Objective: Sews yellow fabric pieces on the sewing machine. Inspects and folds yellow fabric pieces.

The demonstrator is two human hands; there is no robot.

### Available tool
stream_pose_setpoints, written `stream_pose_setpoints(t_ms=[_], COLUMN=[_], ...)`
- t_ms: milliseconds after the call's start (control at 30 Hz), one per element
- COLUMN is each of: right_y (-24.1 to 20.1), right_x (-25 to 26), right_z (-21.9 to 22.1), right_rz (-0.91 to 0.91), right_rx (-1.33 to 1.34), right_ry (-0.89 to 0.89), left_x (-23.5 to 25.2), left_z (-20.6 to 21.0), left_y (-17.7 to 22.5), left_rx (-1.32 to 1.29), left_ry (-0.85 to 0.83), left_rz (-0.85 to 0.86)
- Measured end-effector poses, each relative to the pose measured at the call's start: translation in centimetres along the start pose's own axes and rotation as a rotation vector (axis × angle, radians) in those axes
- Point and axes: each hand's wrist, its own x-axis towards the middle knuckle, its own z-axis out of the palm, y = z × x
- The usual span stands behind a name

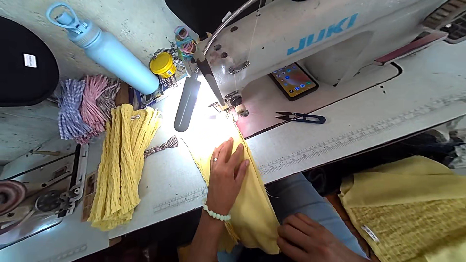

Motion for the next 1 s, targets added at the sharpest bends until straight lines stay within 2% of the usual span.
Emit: stream_pose_setpoints(t_ms=[367,567,700,833,1000], right_y=[1.3,1.2,0.8,0.2,0.0], right_x=[2.4,2.8,2.7,3.3,3.7], right_z=[1.3,1.9,1.8,1.0,1.2], right_rz=[-0.007,0.029,0.064,0.051,0.070], right_rx=[-0.100,-0.108,-0.087,-0.080,-0.060], right_ry=[0.102,0.140,0.185,0.212,0.214], left_x=[2.9,3.4,2.3,0.5,-0.1], left_z=[-0.3,-1.7,-2.0,-0.6,-0.2], left_y=[-2.5,-1.9,-0.1,1.6,2.2], left_rx=[0.032,0.051,0.054,0.138,0.026], left_ry=[-0.066,-0.054,-0.106,-0.024,0.090], left_rz=[0.033,0.198,0.069,-0.077,-0.200])
